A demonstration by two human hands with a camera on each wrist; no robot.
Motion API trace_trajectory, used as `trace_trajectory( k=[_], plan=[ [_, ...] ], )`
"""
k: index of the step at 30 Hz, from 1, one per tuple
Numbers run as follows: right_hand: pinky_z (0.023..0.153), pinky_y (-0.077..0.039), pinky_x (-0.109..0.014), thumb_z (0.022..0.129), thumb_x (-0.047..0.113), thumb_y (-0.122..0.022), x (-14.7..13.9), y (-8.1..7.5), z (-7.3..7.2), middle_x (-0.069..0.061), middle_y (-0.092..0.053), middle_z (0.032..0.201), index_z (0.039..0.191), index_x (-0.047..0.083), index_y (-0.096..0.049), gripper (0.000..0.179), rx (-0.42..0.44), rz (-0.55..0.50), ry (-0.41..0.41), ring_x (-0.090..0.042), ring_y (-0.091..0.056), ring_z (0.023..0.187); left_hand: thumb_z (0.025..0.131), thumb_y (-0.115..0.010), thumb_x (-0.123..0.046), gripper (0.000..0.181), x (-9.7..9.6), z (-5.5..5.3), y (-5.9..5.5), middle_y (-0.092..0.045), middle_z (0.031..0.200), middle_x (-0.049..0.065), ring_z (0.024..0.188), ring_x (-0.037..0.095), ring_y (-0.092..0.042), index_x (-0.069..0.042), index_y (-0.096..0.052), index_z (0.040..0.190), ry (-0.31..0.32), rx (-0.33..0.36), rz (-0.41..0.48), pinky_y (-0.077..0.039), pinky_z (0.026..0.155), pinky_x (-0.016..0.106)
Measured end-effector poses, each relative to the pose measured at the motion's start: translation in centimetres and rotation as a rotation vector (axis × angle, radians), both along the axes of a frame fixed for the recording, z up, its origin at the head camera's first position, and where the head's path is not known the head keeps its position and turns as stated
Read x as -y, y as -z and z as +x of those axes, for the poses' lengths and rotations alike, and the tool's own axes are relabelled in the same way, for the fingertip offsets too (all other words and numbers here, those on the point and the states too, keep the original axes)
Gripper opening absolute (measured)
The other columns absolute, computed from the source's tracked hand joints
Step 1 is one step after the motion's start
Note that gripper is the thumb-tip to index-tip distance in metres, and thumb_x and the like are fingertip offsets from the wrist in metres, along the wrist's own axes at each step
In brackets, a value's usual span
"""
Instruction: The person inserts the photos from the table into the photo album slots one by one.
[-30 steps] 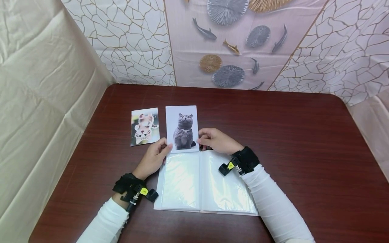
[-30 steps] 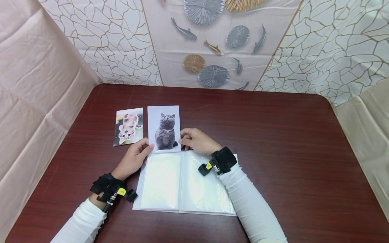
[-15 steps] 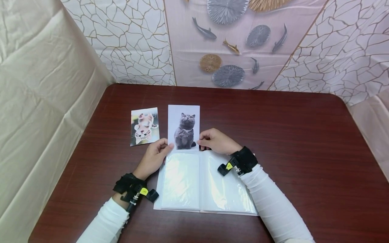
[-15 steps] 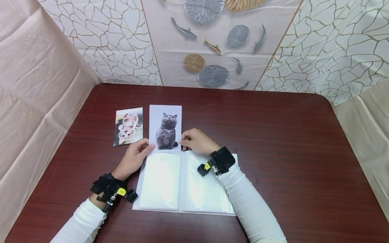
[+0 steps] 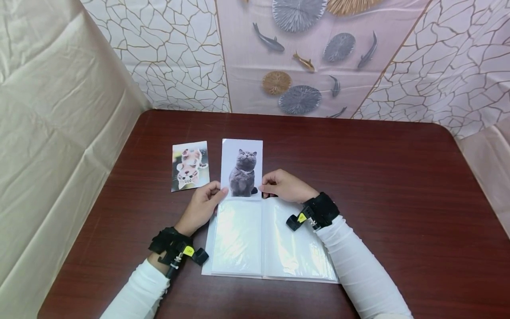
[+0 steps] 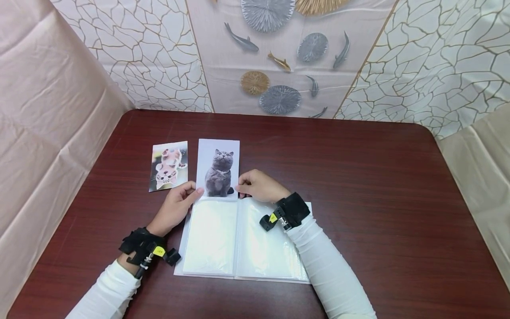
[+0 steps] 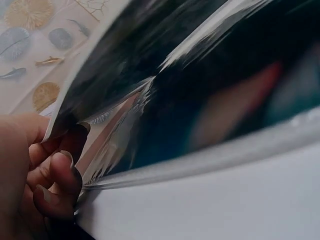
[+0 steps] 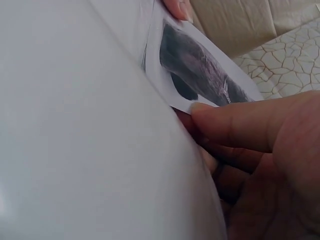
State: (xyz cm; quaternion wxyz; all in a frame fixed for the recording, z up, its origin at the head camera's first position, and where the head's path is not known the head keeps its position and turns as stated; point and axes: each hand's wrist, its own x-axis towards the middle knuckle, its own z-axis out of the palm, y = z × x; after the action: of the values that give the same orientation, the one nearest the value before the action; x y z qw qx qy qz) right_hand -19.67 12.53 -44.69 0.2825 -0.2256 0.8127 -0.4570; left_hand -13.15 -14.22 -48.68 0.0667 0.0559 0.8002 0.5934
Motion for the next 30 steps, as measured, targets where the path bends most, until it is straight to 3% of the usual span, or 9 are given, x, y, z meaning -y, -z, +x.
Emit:
trace_trajectory(
  k=[9,18,30],
  plan=[
    [0.060,-0.035,-0.026,0.102,0.013,-0.061,-0.13,0.08,-0.11,-0.003,-0.061,0.072,0.084,0.007,-0.070,0.021,-0.008,0.030,-0.022,-0.016,-0.046,0.063,0.103,-0.062,-0.025,0.019,0.13,0.10,-0.12,-0.053,0.076,0.006,0.056,0.011,-0.041,-0.008,-0.065,0.112,-0.003,-0.008,-0.008,-0.035,0.059,0.022],
    [0.067,-0.043,-0.028,0.103,0.014,-0.060,0.04,0.16,-0.14,-0.005,-0.068,0.082,0.090,0.007,-0.070,0.018,-0.018,0.013,0.011,-0.019,-0.058,0.073,0.103,-0.061,-0.025,0.018,0.08,0.13,-0.24,-0.044,0.071,0.004,0.057,0.012,-0.035,-0.007,-0.062,0.102,-0.014,-0.004,-0.018,-0.031,0.060,0.023],
    [0.065,-0.038,-0.026,0.102,0.012,-0.060,-0.13,-0.11,0.01,-0.007,-0.065,0.079,0.087,0.004,-0.068,0.019,-0.007,-0.001,-0.020,-0.015,-0.049,0.069,0.105,-0.058,-0.026,0.021,0.02,0.11,-0.27,-0.049,0.073,0.006,0.062,0.015,-0.044,-0.007,-0.063,0.098,0.000,0.000,-0.010,-0.038,0.063,0.024]
  ],
)
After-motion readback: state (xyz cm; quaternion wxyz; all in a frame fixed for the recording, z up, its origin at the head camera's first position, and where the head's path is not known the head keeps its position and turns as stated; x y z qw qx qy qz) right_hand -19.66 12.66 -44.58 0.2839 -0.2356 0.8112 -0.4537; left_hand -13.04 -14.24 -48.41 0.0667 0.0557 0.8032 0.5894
